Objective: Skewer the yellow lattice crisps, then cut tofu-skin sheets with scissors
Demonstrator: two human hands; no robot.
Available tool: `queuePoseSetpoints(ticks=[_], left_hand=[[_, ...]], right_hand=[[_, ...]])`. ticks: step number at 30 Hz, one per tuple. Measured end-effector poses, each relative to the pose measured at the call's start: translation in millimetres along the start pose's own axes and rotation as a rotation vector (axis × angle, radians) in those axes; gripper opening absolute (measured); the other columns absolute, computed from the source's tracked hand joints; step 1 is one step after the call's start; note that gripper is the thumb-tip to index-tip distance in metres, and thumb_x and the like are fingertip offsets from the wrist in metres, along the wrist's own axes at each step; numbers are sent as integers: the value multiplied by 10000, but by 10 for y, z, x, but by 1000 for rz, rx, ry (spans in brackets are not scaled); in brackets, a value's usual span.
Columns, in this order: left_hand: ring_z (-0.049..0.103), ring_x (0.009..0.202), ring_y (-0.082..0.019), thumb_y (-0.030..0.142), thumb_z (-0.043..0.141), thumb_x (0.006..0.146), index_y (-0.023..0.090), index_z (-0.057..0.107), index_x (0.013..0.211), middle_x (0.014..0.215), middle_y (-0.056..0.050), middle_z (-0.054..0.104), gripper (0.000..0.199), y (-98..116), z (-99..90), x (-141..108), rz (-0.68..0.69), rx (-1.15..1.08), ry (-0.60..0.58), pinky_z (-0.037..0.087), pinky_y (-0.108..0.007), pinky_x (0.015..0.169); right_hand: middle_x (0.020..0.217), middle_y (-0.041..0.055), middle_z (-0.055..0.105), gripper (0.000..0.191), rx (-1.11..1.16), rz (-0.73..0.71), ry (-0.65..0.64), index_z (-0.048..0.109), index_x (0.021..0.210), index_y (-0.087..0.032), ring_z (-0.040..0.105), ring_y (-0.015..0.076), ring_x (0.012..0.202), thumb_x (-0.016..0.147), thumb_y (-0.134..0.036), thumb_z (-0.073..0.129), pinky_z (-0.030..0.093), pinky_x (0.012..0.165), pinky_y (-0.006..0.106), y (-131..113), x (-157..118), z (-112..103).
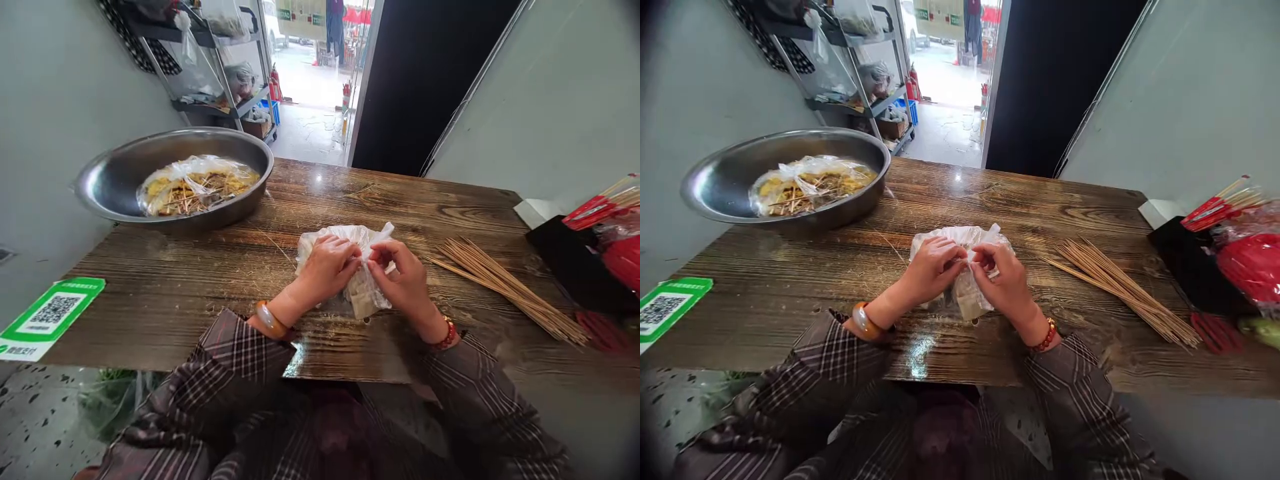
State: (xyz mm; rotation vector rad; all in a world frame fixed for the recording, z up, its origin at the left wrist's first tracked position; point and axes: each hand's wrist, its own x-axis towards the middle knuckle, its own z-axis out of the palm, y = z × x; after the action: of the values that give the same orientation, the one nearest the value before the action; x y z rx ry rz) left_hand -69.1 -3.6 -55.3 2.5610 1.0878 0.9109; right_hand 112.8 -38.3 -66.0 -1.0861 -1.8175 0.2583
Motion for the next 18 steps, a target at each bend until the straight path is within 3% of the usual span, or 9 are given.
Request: queuePoseSetpoints(ticks=[7, 12, 18], left_hand=[[580, 810, -221, 244, 514, 909, 173, 607, 815, 823, -62, 678, 150, 28, -19, -28, 17, 102, -60, 419, -381, 817], [596, 839, -223, 228, 495, 913, 187, 596, 825, 859, -63, 688, 141, 13, -11, -49, 12, 92, -74, 430, -391, 846], [599, 852, -209, 228, 518, 922, 180, 625, 839, 855, -54, 686, 143, -40, -30, -40, 34, 45, -97, 429, -384, 874]], right_hand=[[891, 61, 668, 315, -178, -146, -92, 550, 1192, -220, 643, 211, 769, 888, -141, 530, 555, 716, 372, 27, 1, 120], [1062, 109, 699, 436, -206, -184, -88, 496, 1328, -239, 685, 259, 928, 905, -136, 513, 579, 815, 449, 49, -40, 191], [1026, 103, 710, 376, -183, -211, -82, 511, 1286, -228, 695, 249, 894, 918, -153, 525, 593, 764, 425, 39, -42, 182]])
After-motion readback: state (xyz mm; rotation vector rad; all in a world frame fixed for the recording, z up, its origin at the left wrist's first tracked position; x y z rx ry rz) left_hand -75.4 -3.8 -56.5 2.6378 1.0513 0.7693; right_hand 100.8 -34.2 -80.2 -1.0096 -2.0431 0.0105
